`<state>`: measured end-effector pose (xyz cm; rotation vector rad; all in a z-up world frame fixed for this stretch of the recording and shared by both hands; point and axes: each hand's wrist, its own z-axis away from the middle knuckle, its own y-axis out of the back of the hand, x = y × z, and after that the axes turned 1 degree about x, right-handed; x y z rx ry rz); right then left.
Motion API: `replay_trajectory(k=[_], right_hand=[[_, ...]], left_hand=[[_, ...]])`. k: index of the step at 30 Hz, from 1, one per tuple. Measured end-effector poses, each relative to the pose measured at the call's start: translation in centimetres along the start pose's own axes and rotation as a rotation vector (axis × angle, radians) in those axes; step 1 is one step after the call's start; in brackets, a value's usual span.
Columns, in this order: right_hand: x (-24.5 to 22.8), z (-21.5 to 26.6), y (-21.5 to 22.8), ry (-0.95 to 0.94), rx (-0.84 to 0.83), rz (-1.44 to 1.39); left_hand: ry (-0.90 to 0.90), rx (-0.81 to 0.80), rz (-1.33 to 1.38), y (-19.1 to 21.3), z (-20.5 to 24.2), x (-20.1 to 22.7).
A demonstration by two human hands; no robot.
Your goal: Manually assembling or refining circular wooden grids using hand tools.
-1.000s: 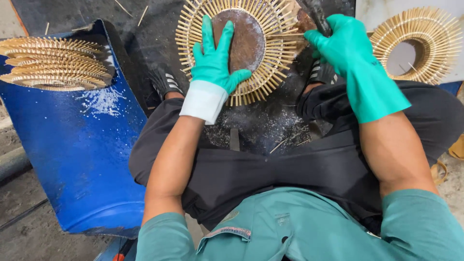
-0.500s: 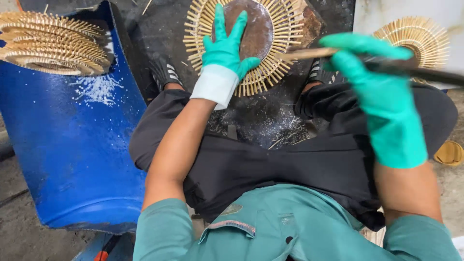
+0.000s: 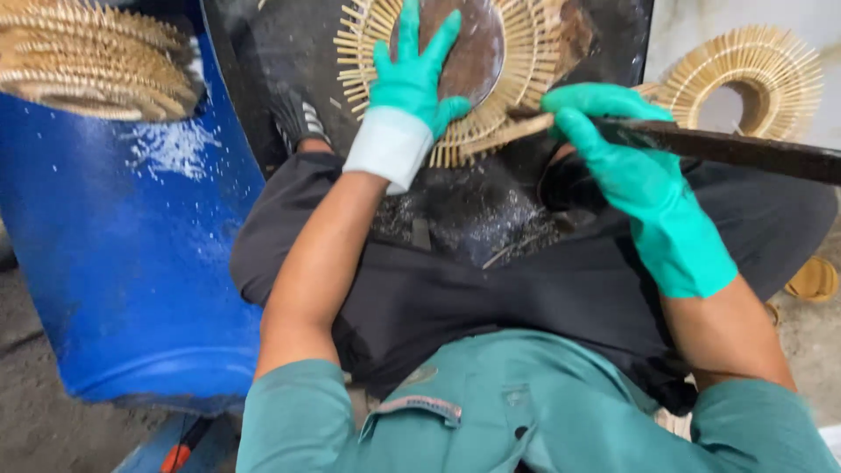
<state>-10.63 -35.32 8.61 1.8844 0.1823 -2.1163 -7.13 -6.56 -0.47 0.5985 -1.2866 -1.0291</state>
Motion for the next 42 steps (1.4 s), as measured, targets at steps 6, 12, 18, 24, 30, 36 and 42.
replay_trajectory(k=[6,12,18,24,30,36,42], right_hand=[[0.2,-0.2,-0.4,-0.036,0.028,0.036],[-0.2,-0.6,-0.6,-0.066,0.004,0.013],[-0.1,-1.3,0.1,0.005,0.006,0.119],[0.4,-1.7,0.0,0.013,0.012,0.096],[0.6,-3.1,1.6,-0.239,0.139,-0.044],[7.8,-5.8,4.0,-0.421,0.285,0.380],[9.6,-7.4,2.2,-0.448,0.230,0.323]], left_hand=[[0.019,-0.050,-0.008,0.4,0.3,-0.2],[-0.033,-0.023,0.002,0.4,0.4,-1.3],[-0.103,-0.047,0.044,1.7,0.2,-1.3],[-0.107,-0.086,0.033,1.6,0.3,-2.2],[0.031,-0.093,-0.060,1.1,0.8,-1.5],[0.046,-0.022,-0.042,0.7,0.8,-1.4],[-0.011,-0.008,-0.054,0.9,0.5,-2.0]])
